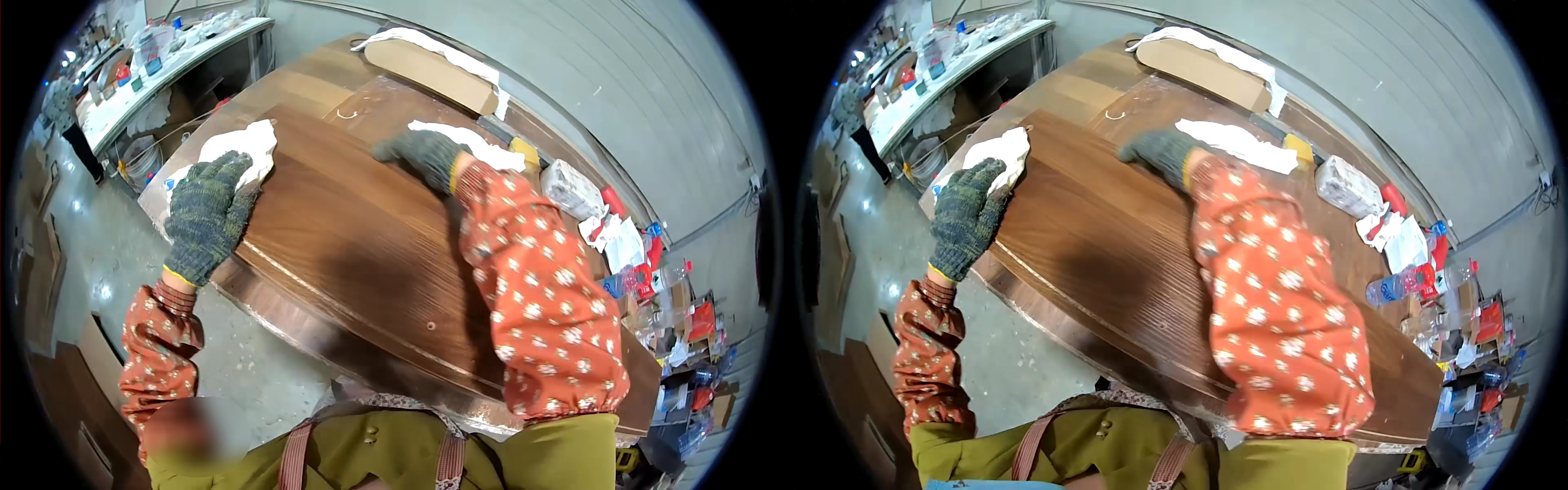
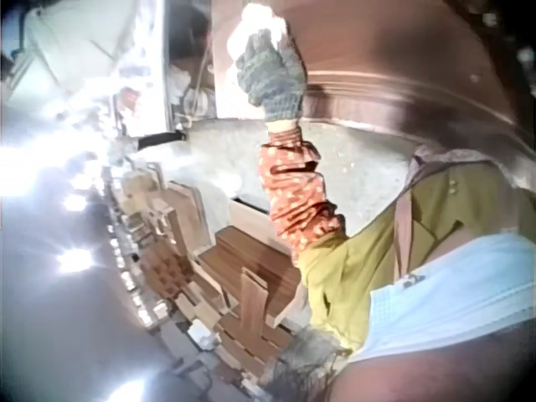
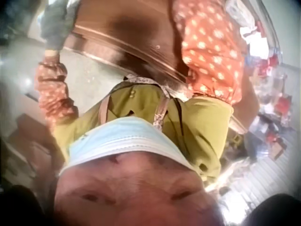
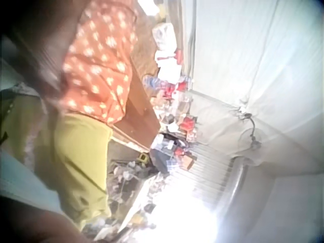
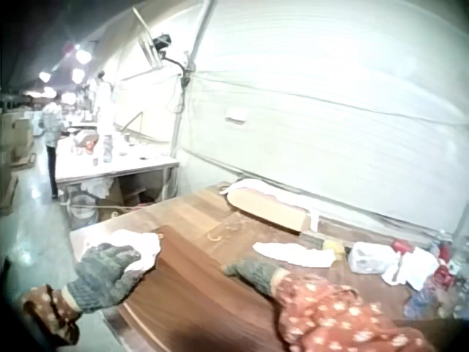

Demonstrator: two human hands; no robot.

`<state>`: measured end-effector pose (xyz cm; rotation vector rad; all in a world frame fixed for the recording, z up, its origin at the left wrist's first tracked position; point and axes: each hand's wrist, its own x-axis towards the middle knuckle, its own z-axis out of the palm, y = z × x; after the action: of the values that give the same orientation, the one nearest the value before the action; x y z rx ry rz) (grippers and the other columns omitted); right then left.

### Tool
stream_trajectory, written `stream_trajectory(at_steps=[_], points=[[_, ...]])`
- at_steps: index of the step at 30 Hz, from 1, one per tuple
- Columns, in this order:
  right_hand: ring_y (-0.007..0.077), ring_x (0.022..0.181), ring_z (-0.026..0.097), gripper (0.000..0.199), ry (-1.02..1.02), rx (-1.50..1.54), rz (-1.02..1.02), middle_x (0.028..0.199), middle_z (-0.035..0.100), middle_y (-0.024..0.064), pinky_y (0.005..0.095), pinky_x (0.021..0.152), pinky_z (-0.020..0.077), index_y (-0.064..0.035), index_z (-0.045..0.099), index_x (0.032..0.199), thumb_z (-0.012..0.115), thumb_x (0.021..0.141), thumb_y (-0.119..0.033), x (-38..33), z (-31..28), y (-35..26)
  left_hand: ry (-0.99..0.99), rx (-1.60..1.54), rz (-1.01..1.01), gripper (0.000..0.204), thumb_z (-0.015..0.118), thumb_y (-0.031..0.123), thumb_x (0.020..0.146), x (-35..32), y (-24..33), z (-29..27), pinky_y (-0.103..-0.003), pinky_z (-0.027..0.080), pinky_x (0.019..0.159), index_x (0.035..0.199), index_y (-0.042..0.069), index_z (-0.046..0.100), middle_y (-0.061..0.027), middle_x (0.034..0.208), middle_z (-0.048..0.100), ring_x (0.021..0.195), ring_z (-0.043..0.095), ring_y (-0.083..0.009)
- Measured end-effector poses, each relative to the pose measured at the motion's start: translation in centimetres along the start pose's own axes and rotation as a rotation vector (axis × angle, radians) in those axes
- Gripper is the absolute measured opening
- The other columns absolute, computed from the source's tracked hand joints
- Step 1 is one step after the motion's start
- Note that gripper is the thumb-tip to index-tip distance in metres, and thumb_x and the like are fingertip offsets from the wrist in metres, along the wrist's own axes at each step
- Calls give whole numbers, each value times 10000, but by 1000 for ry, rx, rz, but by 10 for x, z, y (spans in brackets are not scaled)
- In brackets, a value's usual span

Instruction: The person carries wooden boards to a workbench, then sands and wipes each board using a sanding block and a cloth.

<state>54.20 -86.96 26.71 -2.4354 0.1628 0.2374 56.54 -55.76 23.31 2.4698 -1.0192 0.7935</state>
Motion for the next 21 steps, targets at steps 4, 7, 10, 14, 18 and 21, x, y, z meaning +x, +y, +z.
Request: stream_trajectory(at_steps=[4,7,10,14,18,21], points=[[271,996,597,460,7,67,-110,1044,649,148,355,847,456,-66,635,1091,601,807,-427,-77,-25,80,-317,-137,468,362,527,237,882,44,45,-12,-455,373,983,1192,52,556,-154,1257,543,1112,514,-374],[302,995,579,485,403,-76,-64,1070,620,180,371,876,440,-73,588,1168,582,831,-422,-133,-11,103,-365,-225,747,430,590,188,833,47,130,14,-430,350,1020,1241,70,526,-88,1301,513,1181,495,-306],[351,1037,542,486,726,-595,104,1117,576,212,408,919,415,-76,548,1211,566,850,-400,-236,-6,109,-277,-476,761,400,583,212,844,65,146,46,-416,382,996,1219,77,544,-112,1267,535,1144,512,-317],[395,1072,500,438,848,-762,392,1159,540,220,463,938,394,-69,556,1184,562,858,-361,-391,12,140,-455,-406,116,334,470,219,934,115,54,67,-347,408,959,1193,31,565,-142,1172,602,1086,557,-282],[377,1085,517,367,1071,-717,766,1156,560,214,457,952,394,-74,606,1130,592,851,-313,-532,44,171,-441,-77,-109,379,421,310,970,126,25,83,-338,379,982,1243,76,541,-145,1242,560,1146,522,-298],[345,1093,541,305,1344,-545,929,1139,591,200,422,952,408,-83,640,1091,614,849,-268,-629,76,181,-364,-153,99,457,427,326,956,124,13,133,-355,396,954,1289,14,463,-190,1292,503,1155,497,-343]])
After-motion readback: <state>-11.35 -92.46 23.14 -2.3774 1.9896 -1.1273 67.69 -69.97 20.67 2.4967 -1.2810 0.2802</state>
